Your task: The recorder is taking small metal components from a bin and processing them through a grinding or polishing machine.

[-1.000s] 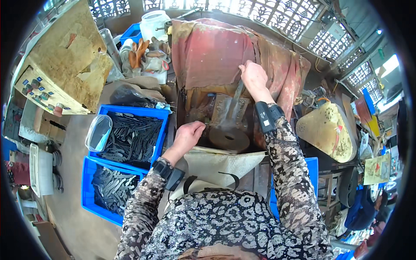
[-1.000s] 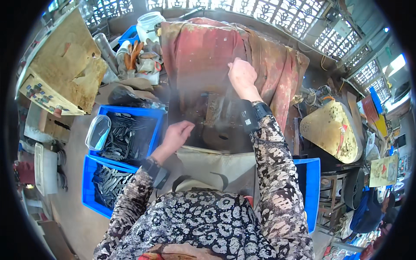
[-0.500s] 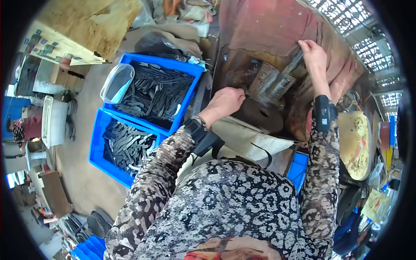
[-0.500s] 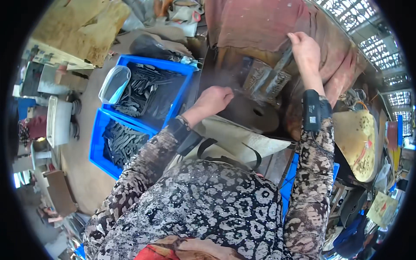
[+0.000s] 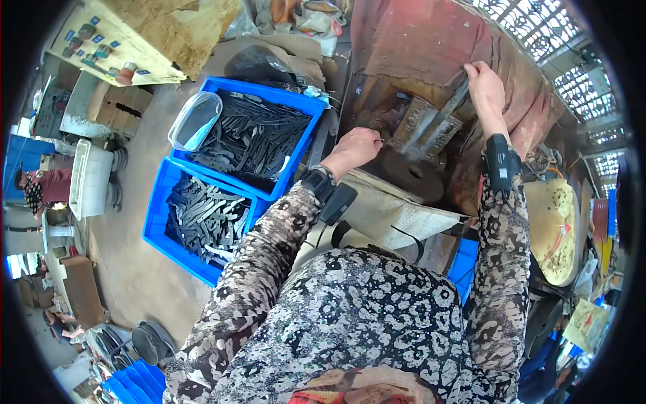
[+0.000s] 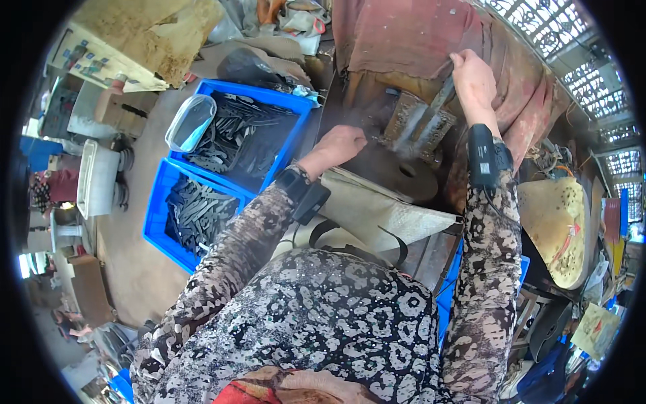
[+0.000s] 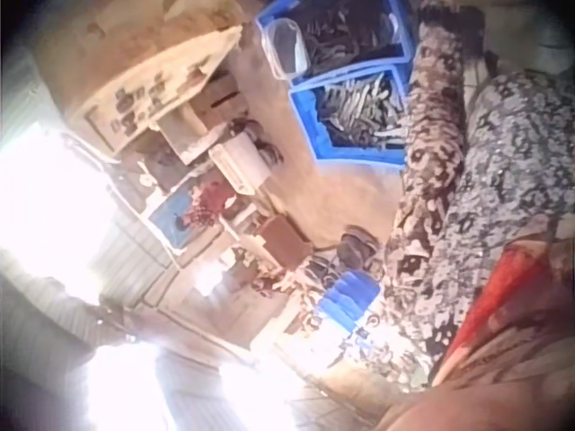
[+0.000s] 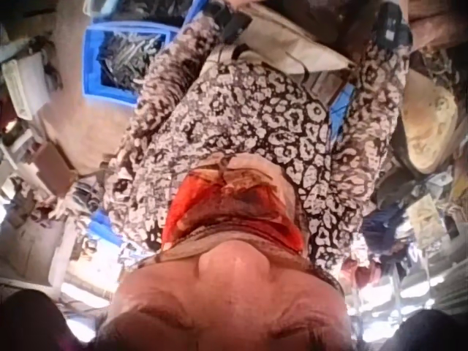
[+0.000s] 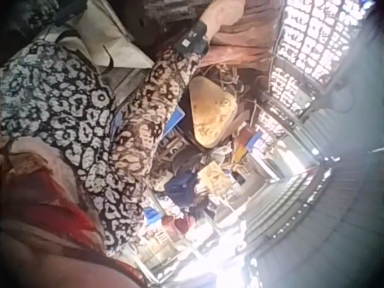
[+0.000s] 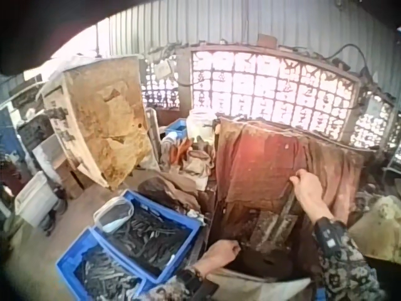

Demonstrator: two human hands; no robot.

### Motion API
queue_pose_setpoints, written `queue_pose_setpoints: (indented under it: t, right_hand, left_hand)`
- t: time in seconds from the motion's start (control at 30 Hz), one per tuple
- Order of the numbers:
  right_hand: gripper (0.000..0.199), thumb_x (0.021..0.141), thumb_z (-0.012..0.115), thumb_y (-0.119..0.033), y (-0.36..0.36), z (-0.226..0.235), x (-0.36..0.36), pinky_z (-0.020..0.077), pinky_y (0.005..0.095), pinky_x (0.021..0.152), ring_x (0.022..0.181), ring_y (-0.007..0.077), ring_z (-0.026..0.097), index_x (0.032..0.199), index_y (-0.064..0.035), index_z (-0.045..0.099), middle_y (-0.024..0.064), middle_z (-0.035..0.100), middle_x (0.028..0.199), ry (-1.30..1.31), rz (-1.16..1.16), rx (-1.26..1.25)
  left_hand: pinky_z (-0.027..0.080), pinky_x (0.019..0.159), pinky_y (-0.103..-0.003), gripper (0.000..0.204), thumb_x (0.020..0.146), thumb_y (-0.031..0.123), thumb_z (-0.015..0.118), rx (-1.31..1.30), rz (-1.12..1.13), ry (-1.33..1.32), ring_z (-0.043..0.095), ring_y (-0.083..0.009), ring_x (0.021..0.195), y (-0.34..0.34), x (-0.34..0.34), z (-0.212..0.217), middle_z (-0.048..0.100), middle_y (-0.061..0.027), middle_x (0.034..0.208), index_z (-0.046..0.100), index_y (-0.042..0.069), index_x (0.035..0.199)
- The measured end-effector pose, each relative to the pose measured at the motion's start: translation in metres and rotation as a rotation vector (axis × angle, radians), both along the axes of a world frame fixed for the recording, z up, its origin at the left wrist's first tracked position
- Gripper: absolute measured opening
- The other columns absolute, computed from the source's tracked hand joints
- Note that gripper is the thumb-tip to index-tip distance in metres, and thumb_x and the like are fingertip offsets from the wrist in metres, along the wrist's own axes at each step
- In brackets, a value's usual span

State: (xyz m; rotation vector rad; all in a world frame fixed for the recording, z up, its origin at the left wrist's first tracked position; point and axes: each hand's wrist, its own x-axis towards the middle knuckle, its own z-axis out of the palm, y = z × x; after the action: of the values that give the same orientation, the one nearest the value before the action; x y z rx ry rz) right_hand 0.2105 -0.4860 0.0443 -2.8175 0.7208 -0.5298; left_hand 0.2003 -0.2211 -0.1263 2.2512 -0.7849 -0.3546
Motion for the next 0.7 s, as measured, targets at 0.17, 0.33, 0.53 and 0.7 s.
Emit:
queue_pose_setpoints:
  t: [0.17,0.33,0.53,0.7]
  right_hand:
    - [0.046,0.089,0.064,-0.025,0.114,0.005,-0.069,0.0501,0.0403,0.082,0.092,0.0301,0.063,0.129,-0.0046,0.054,0.0167,0.065,0.098,-0.152,0.601,0.193]
    - [0.077,0.062,0.083,-0.026,0.213,-0.002,-0.128,0.0312,0.0517,0.107,0.127,0.0408,0.044,0.129,-0.005,0.052,0.0178,0.05,0.134,0.239,1.399,0.106]
    - [0.082,0.056,0.085,-0.018,0.21,-0.037,-0.118,0.0355,0.0489,0.105,0.126,0.0398,0.048,0.129,-0.0009,0.05,0.0205,0.052,0.132,0.098,1.416,0.047]
    - [0.081,0.055,0.084,-0.012,0.2,-0.046,-0.116,0.0413,0.0442,0.102,0.121,0.0399,0.052,0.127,0.0018,0.05,0.0222,0.055,0.128,0.158,1.422,0.258]
  left_hand:
    - [0.053,0.068,-0.047,0.022,0.076,0.021,0.057,-0.027,-0.087,-0.166,0.065,-0.0374,0.073,-0.01,0.012,-0.026,0.067,-0.0186,0.078,0.073,0.007,0.073]
    - [0.053,0.068,-0.047,0.021,0.075,0.021,0.058,-0.077,-0.028,-0.24,0.065,-0.0371,0.074,-0.009,0.006,-0.018,0.067,-0.0186,0.078,0.072,0.006,0.073]
    - [0.053,0.068,-0.047,0.02,0.074,0.021,0.058,-0.035,0.021,-0.248,0.065,-0.0368,0.074,-0.009,0.003,-0.011,0.067,-0.0185,0.078,0.072,0.006,0.074]
    - [0.053,0.068,-0.047,0.019,0.074,0.021,0.059,-0.022,0.022,-0.253,0.065,-0.0365,0.075,-0.014,0.0,-0.014,0.067,-0.0185,0.078,0.072,0.006,0.075]
